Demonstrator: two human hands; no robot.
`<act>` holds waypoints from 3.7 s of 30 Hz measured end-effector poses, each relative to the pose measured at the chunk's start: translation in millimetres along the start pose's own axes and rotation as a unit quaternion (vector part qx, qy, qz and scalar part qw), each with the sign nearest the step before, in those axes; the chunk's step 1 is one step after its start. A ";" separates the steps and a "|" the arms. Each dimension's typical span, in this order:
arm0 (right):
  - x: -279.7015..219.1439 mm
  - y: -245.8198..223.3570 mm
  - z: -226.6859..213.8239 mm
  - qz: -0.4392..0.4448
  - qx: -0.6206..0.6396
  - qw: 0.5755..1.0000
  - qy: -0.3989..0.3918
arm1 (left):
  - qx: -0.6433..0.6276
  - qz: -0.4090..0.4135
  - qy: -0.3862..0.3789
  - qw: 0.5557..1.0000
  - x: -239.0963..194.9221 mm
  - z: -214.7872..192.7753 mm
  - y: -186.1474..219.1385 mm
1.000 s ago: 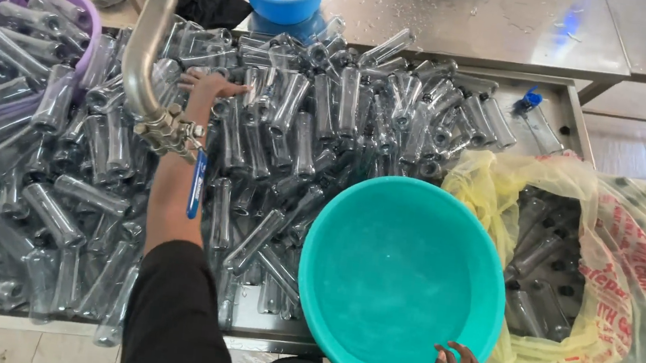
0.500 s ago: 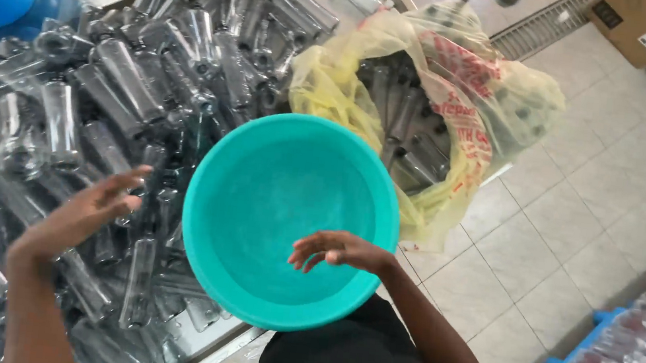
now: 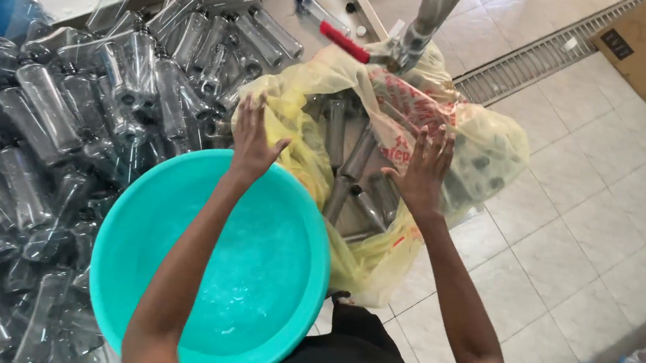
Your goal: The person washes clear plastic bottles by hand in a teal basin filled with water. They repeatedly pick up bottles from a large pile on a metal table, submerge and agitate them in the basin, and then place them into a yellow plastic bag.
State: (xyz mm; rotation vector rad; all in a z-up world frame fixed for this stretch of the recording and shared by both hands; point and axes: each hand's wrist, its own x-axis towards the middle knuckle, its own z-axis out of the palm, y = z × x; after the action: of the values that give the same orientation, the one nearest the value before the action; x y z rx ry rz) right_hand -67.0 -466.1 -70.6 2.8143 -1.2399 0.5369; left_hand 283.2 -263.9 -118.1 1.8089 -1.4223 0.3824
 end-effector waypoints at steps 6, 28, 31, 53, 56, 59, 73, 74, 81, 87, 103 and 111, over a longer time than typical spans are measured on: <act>58.8 147.6 49.7 0.022 0.073 0.997 -0.004 | 0.066 -0.384 -0.317 0.865 29.9 166.4 -60.8; 95.3 165.4 5.5 0.034 0.189 0.980 -0.052 | 0.123 -0.288 -0.224 0.923 32.9 155.1 -107.5; 77.2 138.0 -29.8 -0.074 0.063 0.990 -0.102 | 0.210 -0.349 -0.164 0.898 36.9 141.9 -29.0; -147.5 164.4 2.7 -0.397 -0.081 0.844 -0.350 | 0.008 -0.315 -0.576 0.754 -315.8 129.9 323.8; -130.8 147.6 -26.3 -0.303 -0.049 0.854 -0.419 | -0.130 -0.400 -0.504 0.754 -183.6 53.0 335.8; -95.6 135.6 -45.7 -0.139 0.052 0.884 -0.444 | -0.260 -0.523 -0.325 0.744 -129.3 84.0 300.0; -91.4 56.8 -7.8 0.225 0.272 0.826 -0.440 | -0.627 -0.644 -0.190 0.394 -110.1 170.5 265.4; -103.4 56.4 -11.6 0.278 0.361 0.794 -0.403 | -0.627 -0.648 -0.188 0.389 -91.2 135.8 280.8; -120.1 -24.6 -178.2 0.226 0.425 0.806 -0.345 | -0.608 -0.571 -0.134 0.535 -80.5 -22.4 333.5; -132.9 -83.4 -120.9 0.087 0.466 0.754 -0.454 | -0.537 -0.571 -0.045 0.619 -144.3 -116.5 299.8; -154.1 -211.1 -37.3 -0.216 0.351 0.811 -0.415 | -0.438 -0.711 0.072 0.545 -273.7 -166.6 224.0; -158.3 -215.4 67.3 -0.214 0.288 0.863 -0.356 | -0.326 -0.676 0.013 0.661 -318.5 -155.1 177.6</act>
State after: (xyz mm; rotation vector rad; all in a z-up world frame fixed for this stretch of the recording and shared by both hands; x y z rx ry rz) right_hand 9.3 -216.2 -158.6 3.8364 -0.4310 -0.2497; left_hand 51.5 55.2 -157.4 1.6684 0.1550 -0.7875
